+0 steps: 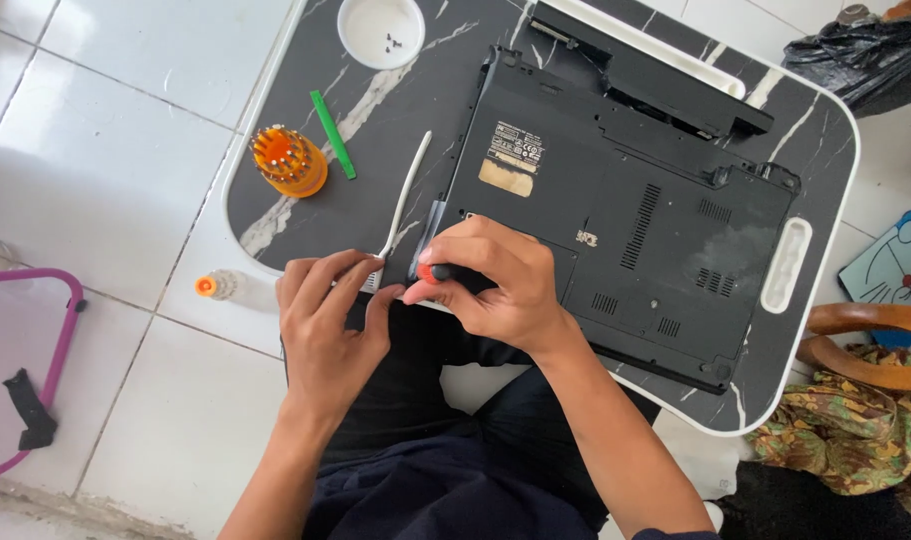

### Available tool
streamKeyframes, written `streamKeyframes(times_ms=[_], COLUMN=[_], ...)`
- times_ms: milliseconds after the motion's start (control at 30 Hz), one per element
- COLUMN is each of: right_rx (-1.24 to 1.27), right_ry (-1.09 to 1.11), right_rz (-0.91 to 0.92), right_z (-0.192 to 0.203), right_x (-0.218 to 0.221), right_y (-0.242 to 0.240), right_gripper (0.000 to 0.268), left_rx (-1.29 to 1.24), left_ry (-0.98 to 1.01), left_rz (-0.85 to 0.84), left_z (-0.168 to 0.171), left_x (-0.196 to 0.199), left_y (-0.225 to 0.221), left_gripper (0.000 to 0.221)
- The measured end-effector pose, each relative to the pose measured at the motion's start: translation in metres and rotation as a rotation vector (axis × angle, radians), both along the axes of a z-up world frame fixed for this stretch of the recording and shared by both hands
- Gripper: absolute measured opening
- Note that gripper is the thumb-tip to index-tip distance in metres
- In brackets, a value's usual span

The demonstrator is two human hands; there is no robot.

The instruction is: Removing the battery and unscrewing the bottom casing screws of a laptop on a small work table.

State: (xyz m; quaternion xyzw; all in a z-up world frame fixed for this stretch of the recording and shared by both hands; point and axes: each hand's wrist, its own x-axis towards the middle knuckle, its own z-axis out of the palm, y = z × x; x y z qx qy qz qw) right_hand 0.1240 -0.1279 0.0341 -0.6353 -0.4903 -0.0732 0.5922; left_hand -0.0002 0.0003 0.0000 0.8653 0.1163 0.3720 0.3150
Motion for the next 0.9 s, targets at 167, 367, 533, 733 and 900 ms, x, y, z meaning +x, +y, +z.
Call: streamKeyframes(times_ms=[167,367,533,733,900], right_rx=[-0.063,-0.034,-0.083,-0.071,-0.069], right_ry=[0.096,0.08,0.132,0.115,0.168], right_rz=[0.18,0.182,0.231,0.211,0.285], right_z=[0.007,-0.001,0.019,0.011,0.011], right_x=[-0.001,0.007,0.005,0.005,0.008], right_y=[-0.004,-0.006,-0.002,-0.002,0.0], right_gripper=[0.019,0.011,0.017,0.014,0.017], left_rx=[-0.028,-0.076,-0.077,-0.063,-0.068], left_ry=[-0.035,-0.094,-0.072,-0.089,-0.055], left_rz=[-0.085,-0.094,-0.066,-0.067,-0.053], left_z=[-0.004,-0.003,0.001,-0.004,-0.006], left_x=[0.0,0.004,0.007,0.006,0.005], left_y=[-0.003,-0.014,-0.014,-0.009,-0.009], left_gripper=[0.022,0.024,0.024,0.026,0.027])
